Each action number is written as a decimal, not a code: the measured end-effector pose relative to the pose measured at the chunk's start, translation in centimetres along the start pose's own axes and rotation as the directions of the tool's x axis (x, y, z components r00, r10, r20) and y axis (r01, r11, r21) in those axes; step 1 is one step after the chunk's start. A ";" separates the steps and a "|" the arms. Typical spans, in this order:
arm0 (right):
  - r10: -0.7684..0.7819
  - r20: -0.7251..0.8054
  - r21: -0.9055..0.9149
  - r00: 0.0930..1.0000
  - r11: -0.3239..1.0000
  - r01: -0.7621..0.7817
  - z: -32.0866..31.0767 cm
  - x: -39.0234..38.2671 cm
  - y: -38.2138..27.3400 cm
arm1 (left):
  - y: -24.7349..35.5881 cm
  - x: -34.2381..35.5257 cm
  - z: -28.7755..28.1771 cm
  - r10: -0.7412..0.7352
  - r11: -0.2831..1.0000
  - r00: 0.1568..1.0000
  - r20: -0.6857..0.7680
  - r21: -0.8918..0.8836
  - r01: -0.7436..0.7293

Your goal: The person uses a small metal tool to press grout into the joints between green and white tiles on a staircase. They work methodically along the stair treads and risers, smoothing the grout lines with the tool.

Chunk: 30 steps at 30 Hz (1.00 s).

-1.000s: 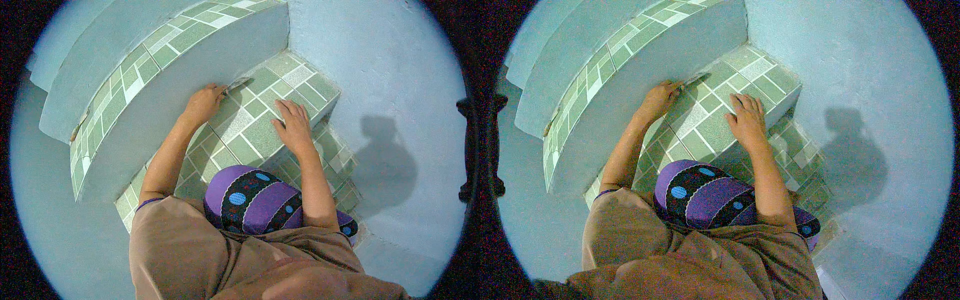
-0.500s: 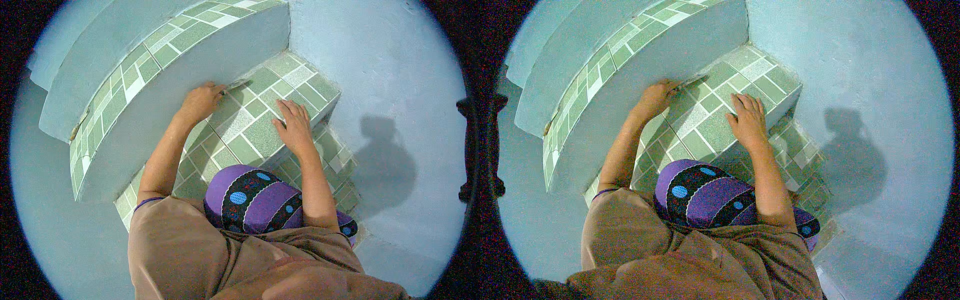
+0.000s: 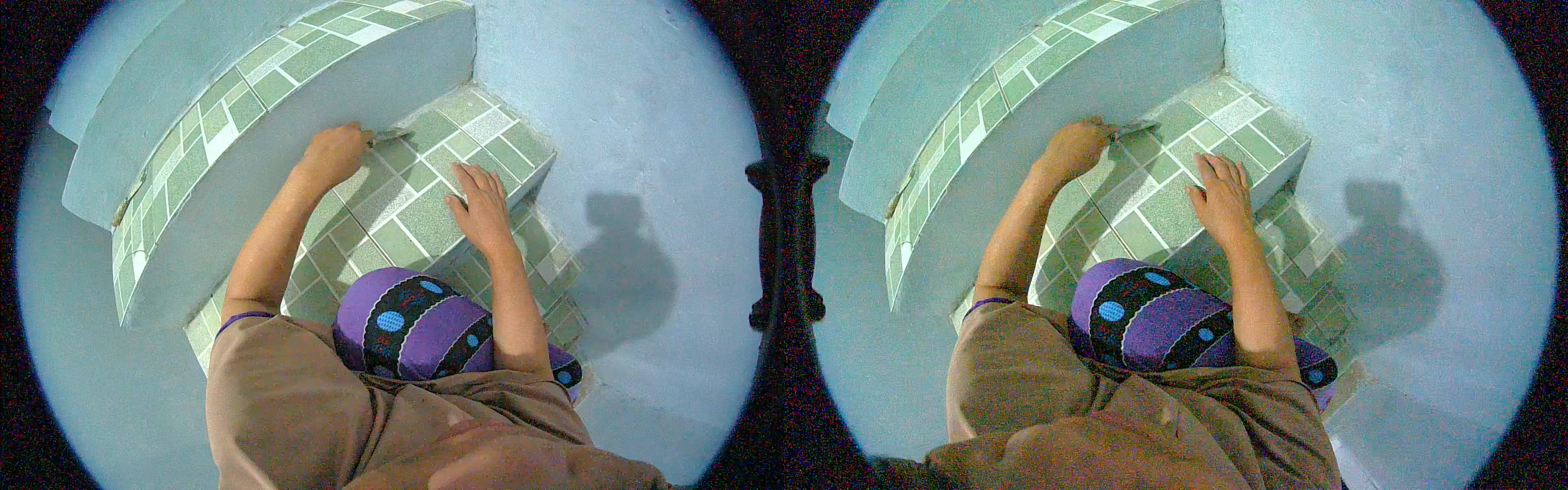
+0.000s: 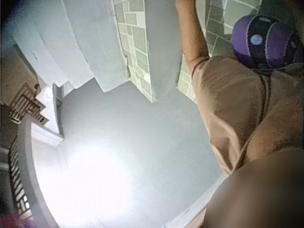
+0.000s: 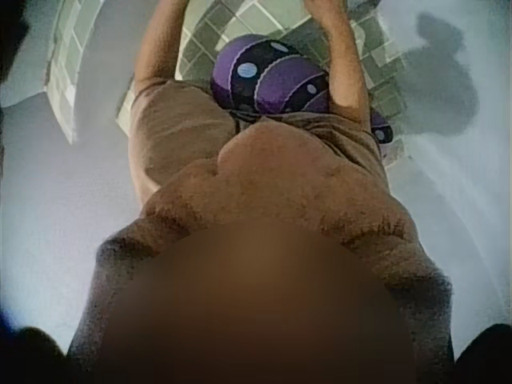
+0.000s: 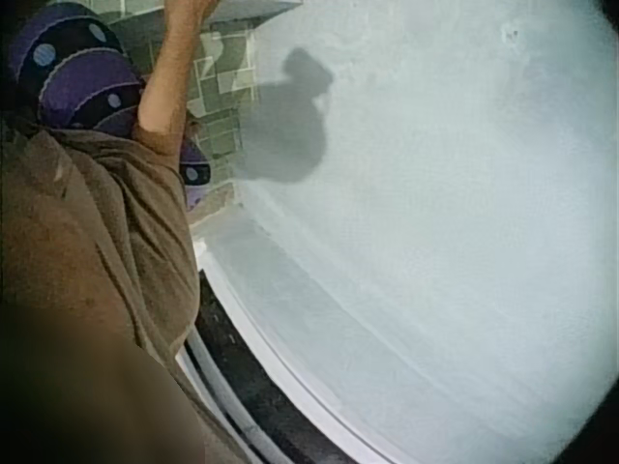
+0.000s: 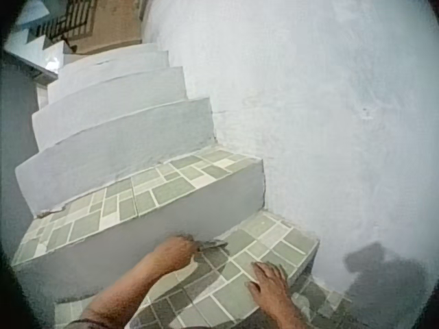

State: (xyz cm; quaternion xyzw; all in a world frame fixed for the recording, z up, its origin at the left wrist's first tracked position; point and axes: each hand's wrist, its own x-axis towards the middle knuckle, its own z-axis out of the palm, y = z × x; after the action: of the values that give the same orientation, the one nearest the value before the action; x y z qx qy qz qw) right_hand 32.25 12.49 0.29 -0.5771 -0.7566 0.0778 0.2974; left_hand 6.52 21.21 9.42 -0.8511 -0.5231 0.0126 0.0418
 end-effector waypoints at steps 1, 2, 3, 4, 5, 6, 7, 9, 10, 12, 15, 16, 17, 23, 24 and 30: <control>0.000 -0.001 0.000 1.000 1.000 0.000 0.0 0.0 0.0 | -0.4 -0.7 -0.2 0.007 1.000 1.000 -0.002 -0.024 -0.007; -0.003 -0.006 0.004 1.000 1.000 0.003 0.0 0.0 0.1 | -0.6 -1.0 -0.3 0.009 0.999 1.000 0.001 -0.048 -0.009; 0.001 -0.003 0.005 1.000 1.000 -0.001 0.1 0.0 0.1 | -0.7 -1.1 -0.4 0.005 0.999 1.000 0.014 -0.046 -0.004; 0.001 -0.005 0.009 1.000 1.000 -0.001 0.1 0.1 0.1 | -0.8 -1.1 -0.4 -0.005 0.999 0.999 0.033 -0.042 0.006; 0.000 -0.006 0.013 1.000 1.000 0.000 0.1 0.1 0.1 | -0.9 -1.1 -0.4 -0.015 0.999 0.999 0.051 -0.039 0.018; 0.002 -0.006 0.015 1.000 1.000 -0.002 0.1 0.1 0.1 | -0.7 -0.8 -0.4 -0.010 1.000 0.999 0.038 -0.028 0.012; 0.002 -0.006 0.015 1.000 1.000 -0.002 0.1 0.1 0.1 | -0.5 -0.2 -0.2 -0.005 1.000 1.000 0.025 -0.017 0.006; -0.001 -0.010 0.013 1.000 1.000 0.001 0.1 0.1 0.1 | 0.1 0.8 0.2 0.002 1.000 1.000 -0.016 -0.012 -0.002; -0.004 -0.011 0.010 1.000 1.000 0.004 0.1 0.1 0.1 | 0.5 1.4 0.4 0.004 1.000 0.999 -0.041 -0.019 -0.004; -0.004 -0.013 0.007 1.000 1.000 0.004 0.1 0.1 0.1 | 0.5 2.0 0.7 0.031 0.999 0.998 -0.060 -0.018 -0.032; -0.004 -0.018 0.007 1.000 1.000 0.004 0.2 0.0 0.1 | -0.2 1.9 0.4 0.072 0.997 0.997 -0.019 0.014 -0.072; -0.005 -0.019 0.006 1.000 1.000 0.005 0.2 0.0 0.1 | -0.6 1.4 0.2 0.063 0.998 0.998 0.014 0.029 -0.064; -0.005 -0.020 0.006 1.000 1.000 0.005 0.2 0.0 0.1 | -0.8 0.9 0.1 0.050 0.998 0.997 0.060 0.046 -0.053; -0.012 -0.027 0.029 1.000 1.000 0.013 0.0 0.1 0.0 | -0.5 0.1 -0.4 0.059 0.995 0.998 -0.017 0.086 -0.057; -0.008 -0.015 0.016 1.000 1.000 0.008 0.0 0.1 -0.1 | -0.1 0.5 -0.2 0.074 0.993 0.996 -0.044 0.099 -0.069; -0.001 -0.005 -0.017 1.000 1.000 0.001 0.0 0.1 0.0 | 0.8 3.0 0.3 0.103 0.989 0.994 -0.025 0.112 -0.100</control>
State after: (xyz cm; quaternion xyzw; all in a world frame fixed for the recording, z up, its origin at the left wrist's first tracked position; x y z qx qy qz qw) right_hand 32.17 12.57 0.32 -0.5794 -0.7568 0.0698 0.2942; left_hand 8.58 23.49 9.12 -0.8732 -0.4768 0.0304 0.0963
